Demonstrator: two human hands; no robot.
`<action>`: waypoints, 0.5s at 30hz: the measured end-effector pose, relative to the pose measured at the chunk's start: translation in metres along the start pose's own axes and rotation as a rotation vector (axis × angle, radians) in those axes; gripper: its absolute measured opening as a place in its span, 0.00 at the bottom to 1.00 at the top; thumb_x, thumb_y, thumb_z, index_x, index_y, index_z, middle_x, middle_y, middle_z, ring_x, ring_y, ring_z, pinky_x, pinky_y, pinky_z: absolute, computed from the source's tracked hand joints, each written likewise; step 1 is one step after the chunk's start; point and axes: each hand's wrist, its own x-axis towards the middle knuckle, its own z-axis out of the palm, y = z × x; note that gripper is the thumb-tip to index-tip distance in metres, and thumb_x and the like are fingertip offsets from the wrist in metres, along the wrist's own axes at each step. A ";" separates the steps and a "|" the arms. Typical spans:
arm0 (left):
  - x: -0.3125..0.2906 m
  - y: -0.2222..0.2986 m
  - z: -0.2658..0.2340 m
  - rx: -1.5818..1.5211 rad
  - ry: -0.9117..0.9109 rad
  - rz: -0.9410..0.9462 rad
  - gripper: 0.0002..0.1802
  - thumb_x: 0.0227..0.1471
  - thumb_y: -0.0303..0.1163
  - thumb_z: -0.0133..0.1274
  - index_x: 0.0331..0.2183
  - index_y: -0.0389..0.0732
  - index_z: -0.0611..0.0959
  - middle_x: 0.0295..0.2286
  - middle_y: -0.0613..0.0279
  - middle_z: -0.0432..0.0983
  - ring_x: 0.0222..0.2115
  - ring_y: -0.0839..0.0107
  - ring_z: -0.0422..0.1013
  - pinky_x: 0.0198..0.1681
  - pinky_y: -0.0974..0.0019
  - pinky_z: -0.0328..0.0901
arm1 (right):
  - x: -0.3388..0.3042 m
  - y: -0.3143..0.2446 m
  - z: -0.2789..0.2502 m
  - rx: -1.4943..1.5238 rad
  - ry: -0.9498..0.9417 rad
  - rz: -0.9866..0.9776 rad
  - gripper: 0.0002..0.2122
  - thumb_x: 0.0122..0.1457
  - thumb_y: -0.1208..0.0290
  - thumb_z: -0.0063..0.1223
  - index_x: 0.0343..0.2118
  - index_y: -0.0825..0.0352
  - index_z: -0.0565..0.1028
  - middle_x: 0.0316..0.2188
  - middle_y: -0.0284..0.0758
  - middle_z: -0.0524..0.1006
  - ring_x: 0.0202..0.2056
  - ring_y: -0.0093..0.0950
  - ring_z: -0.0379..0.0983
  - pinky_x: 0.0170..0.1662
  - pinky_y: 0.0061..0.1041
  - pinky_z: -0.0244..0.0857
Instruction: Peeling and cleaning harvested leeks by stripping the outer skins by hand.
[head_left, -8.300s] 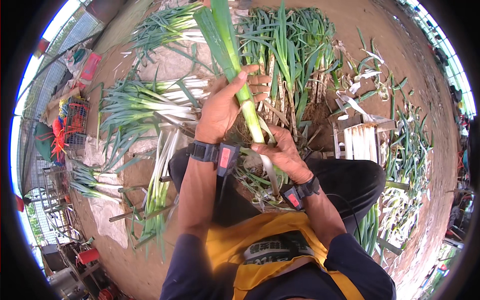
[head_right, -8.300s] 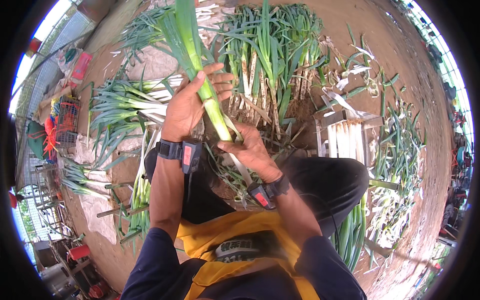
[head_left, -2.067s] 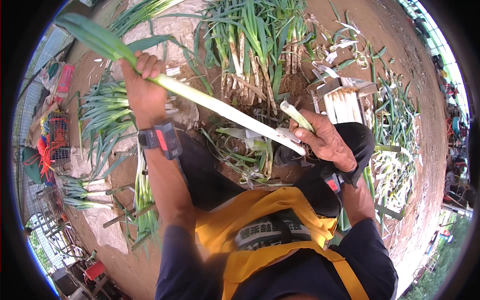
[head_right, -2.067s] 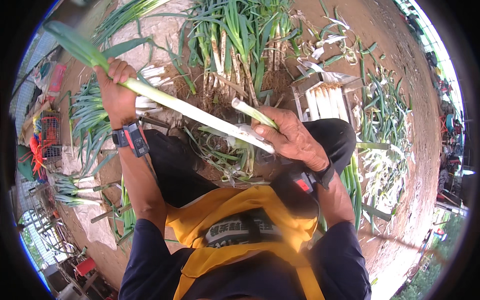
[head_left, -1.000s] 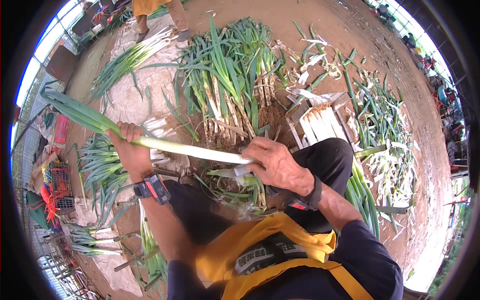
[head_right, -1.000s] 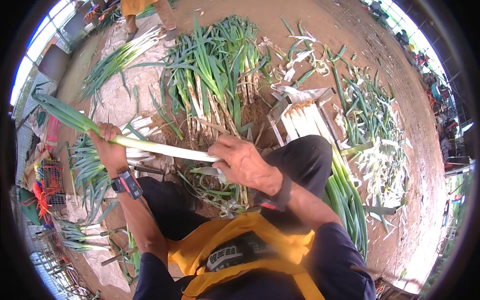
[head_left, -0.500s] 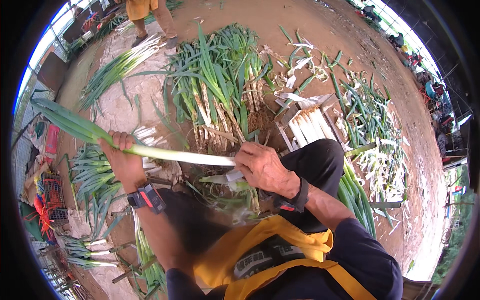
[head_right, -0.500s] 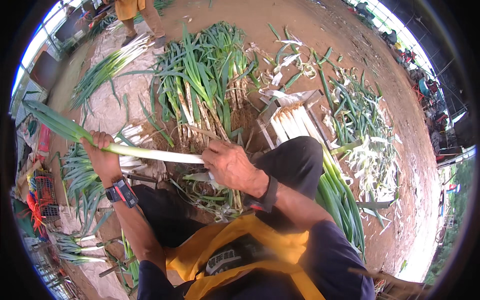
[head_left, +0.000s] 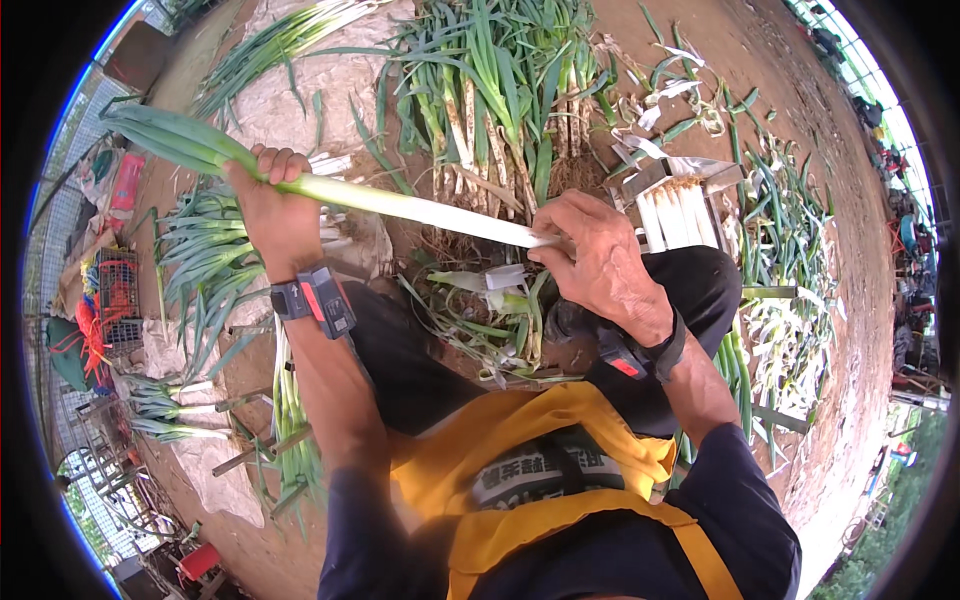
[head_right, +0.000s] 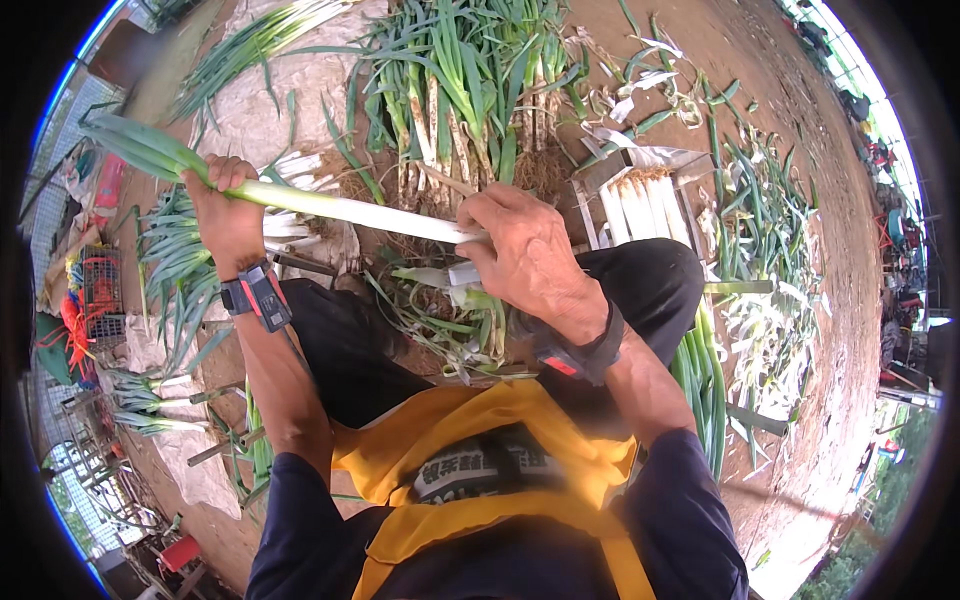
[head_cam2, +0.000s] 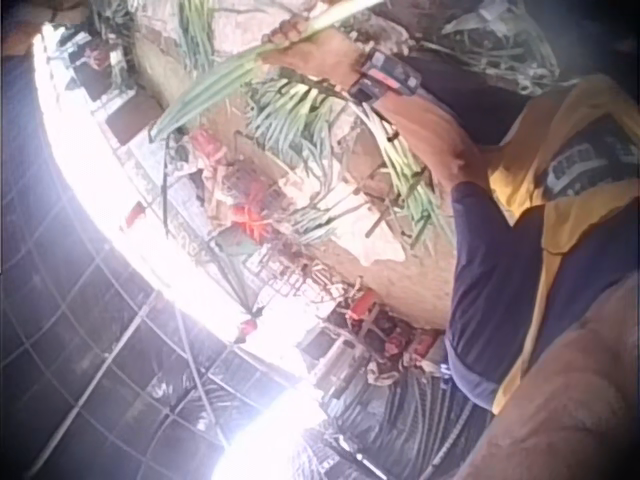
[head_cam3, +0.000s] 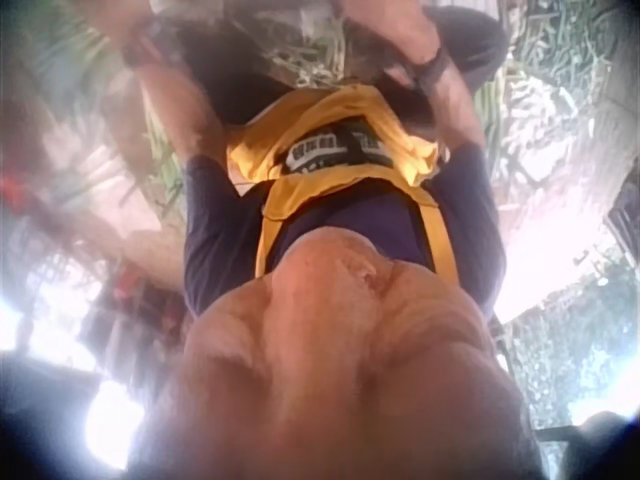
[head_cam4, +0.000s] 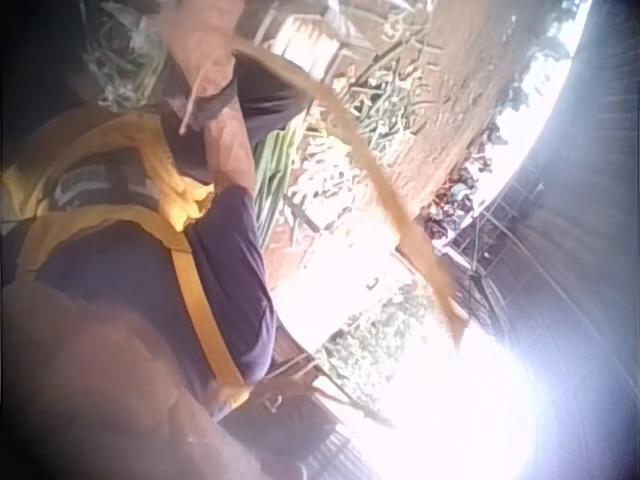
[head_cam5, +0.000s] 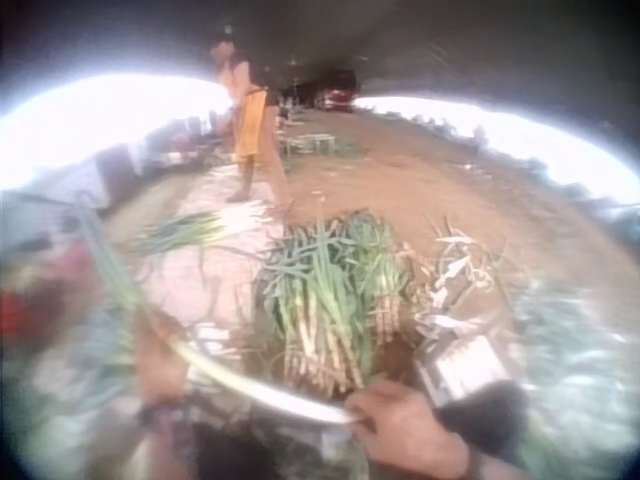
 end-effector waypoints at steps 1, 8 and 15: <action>-0.001 0.000 0.001 0.027 0.027 0.018 0.19 0.65 0.46 0.42 0.34 0.39 0.67 0.23 0.68 0.57 0.23 0.75 0.55 0.29 0.69 0.58 | 0.001 0.000 0.001 -0.074 0.000 -0.032 0.13 0.43 0.81 0.64 0.32 0.67 0.73 0.28 0.38 0.73 0.31 0.41 0.73 0.33 0.34 0.67; 0.001 -0.001 0.003 0.062 0.054 0.043 0.20 0.65 0.47 0.41 0.33 0.39 0.67 0.22 0.68 0.57 0.23 0.75 0.55 0.29 0.69 0.58 | -0.004 0.010 0.015 -0.126 0.026 -0.022 0.11 0.43 0.79 0.62 0.30 0.65 0.73 0.27 0.38 0.72 0.32 0.42 0.72 0.34 0.38 0.68; -0.001 -0.005 0.007 0.101 0.078 0.051 0.20 0.65 0.48 0.41 0.33 0.39 0.67 0.23 0.68 0.57 0.24 0.74 0.55 0.29 0.69 0.57 | 0.006 -0.006 0.014 -0.072 0.102 -0.043 0.12 0.44 0.80 0.62 0.32 0.64 0.72 0.30 0.37 0.71 0.31 0.42 0.73 0.33 0.37 0.68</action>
